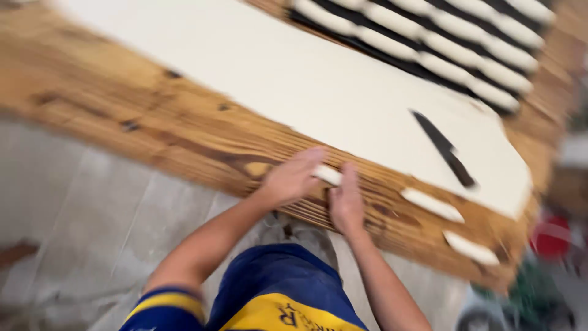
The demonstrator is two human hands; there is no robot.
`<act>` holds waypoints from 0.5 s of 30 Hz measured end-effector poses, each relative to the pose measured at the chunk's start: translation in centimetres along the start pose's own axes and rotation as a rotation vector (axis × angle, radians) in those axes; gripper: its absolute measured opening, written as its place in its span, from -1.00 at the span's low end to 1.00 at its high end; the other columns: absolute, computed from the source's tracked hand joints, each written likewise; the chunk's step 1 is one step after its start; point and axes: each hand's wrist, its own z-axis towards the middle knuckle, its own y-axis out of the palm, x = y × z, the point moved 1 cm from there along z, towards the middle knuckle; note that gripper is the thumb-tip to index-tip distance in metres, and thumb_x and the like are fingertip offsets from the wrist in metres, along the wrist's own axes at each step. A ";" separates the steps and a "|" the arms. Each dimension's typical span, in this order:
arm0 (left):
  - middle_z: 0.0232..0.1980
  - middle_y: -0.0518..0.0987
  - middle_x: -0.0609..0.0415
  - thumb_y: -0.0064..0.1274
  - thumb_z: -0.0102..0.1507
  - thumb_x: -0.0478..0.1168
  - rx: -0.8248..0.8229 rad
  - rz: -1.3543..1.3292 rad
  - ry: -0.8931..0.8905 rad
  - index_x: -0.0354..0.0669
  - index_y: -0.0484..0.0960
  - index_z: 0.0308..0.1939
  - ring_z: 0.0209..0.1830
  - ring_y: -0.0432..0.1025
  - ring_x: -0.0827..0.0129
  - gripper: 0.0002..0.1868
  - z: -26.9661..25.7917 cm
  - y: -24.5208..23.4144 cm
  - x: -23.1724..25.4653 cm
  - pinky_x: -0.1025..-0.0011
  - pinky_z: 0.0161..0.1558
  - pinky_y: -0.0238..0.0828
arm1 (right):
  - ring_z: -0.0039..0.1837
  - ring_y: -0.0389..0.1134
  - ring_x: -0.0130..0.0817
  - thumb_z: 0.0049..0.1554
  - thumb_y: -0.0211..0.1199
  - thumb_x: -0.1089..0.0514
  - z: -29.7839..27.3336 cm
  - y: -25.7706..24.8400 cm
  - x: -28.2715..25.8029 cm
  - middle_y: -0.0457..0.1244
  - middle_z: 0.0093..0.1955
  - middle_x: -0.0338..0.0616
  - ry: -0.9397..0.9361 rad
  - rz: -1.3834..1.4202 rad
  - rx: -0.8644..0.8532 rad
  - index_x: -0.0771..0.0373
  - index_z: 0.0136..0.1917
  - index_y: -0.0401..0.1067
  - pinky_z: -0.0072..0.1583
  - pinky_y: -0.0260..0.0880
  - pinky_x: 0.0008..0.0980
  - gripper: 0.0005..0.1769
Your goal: Shape dough into long ropes, cut them into segments, and arrange them on a baking tray.
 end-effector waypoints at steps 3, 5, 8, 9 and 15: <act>0.44 0.38 -0.26 -0.27 0.47 0.09 0.192 -0.062 0.031 -0.37 0.37 0.41 0.50 0.26 -0.10 -0.37 2.1 3.1 -1.6 0.05 0.51 0.17 | 0.65 -0.19 0.32 0.41 -0.39 -0.15 2.9 0.3 0.4 -0.17 0.65 0.46 -0.012 0.098 0.057 0.46 0.66 -0.16 0.61 -0.25 0.13 -0.22; 0.22 0.43 -0.46 -0.27 0.42 -0.09 0.175 -0.181 0.090 -0.53 0.39 0.29 0.30 0.33 -0.36 -0.46 3.4 3.2 -1.4 -0.18 0.42 0.22 | 0.62 -0.15 0.42 0.44 -0.28 0.06 3.4 -0.7 0.0 -0.15 0.60 0.57 -0.057 0.032 0.054 0.56 0.62 -0.14 0.59 -0.22 0.19 -0.34; 0.53 0.23 -0.24 -0.06 0.34 -0.19 -0.416 -0.018 -0.208 -0.36 0.15 0.49 0.55 0.11 0.02 -0.32 3.1 -3.2 4.9 0.10 0.60 0.00 | 0.72 -0.24 0.03 0.38 -0.23 0.02 -0.1 0.1 0.0 -0.21 0.72 0.16 -0.109 0.046 -0.041 0.35 0.67 -0.17 0.64 -0.28 -0.07 -0.32; 0.53 0.23 -0.24 -0.06 0.34 -0.19 -0.404 -0.001 -0.214 -0.36 0.15 0.49 0.55 0.11 0.02 -0.32 2.2 -2.3 4.1 0.10 0.60 0.00 | 0.72 -0.24 0.03 0.38 -0.23 0.02 -0.1 0.1 0.0 -0.21 0.72 0.16 -0.129 0.051 -0.041 0.35 0.67 -0.17 0.64 -0.28 -0.07 -0.32; 0.29 0.48 -0.10 -0.01 0.31 -0.46 -0.197 -0.247 -0.027 -0.23 0.39 0.37 0.30 0.39 0.08 -0.49 1.4 0.3 -0.1 0.24 0.37 0.30 | 0.40 0.28 -0.03 0.28 0.07 0.25 -0.8 1.1 3.6 0.26 0.40 0.01 -0.083 0.019 0.030 0.20 0.53 0.25 0.37 0.24 -0.17 -0.46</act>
